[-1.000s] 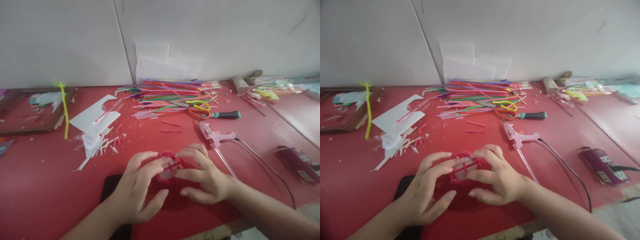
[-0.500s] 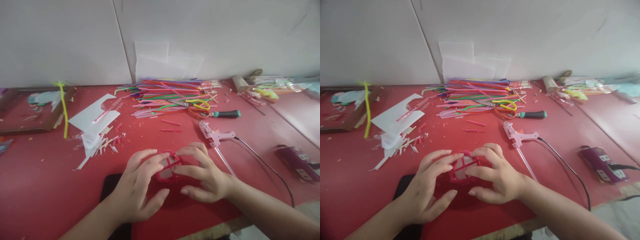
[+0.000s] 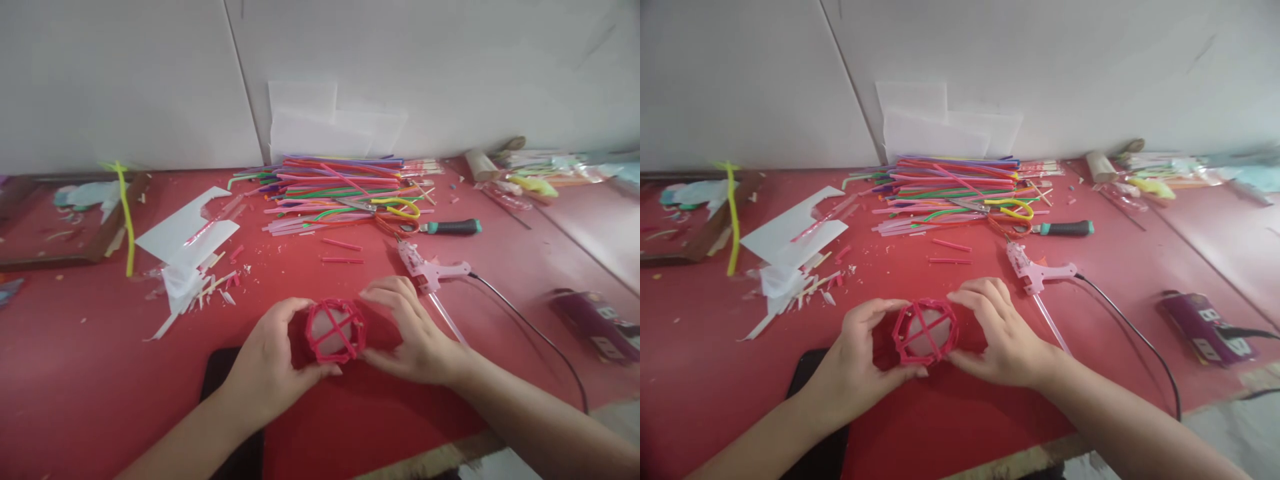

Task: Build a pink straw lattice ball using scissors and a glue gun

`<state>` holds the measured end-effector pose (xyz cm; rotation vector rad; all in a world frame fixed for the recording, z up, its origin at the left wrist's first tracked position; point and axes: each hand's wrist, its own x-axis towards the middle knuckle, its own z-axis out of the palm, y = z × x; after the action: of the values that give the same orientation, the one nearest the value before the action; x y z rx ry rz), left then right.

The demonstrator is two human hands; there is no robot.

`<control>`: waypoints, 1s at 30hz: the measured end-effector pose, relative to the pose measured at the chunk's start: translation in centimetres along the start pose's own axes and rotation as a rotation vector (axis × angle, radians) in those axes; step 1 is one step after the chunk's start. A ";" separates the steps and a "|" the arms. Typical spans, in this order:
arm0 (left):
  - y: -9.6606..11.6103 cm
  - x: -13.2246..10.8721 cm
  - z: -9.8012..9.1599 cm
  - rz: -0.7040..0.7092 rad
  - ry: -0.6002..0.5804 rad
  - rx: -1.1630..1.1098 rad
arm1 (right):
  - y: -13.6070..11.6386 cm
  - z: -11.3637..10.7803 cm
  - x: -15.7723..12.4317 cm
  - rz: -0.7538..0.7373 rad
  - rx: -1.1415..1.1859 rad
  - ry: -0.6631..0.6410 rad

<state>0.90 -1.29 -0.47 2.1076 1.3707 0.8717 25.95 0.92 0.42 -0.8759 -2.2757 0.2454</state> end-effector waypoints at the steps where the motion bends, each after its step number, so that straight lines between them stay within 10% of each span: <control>1: -0.1 -0.1 0.0 0.004 0.034 0.022 | 0.2 0.2 -0.1 0.027 -0.026 0.012; 9: 0.1 -0.4 -0.5 -0.013 0.068 -0.007 | 1.3 0.8 -0.4 0.305 -0.035 0.065; 23: 0.7 0.1 -1.6 0.233 0.178 0.199 | -0.1 -0.1 0.3 0.079 0.229 -0.064; 30: 0.3 0.4 -1.2 0.330 0.054 0.312 | -0.2 -0.1 0.2 0.041 0.170 -0.103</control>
<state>0.32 -1.02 0.65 2.6218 1.2717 0.8904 25.82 0.88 0.67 -0.8386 -2.2929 0.5045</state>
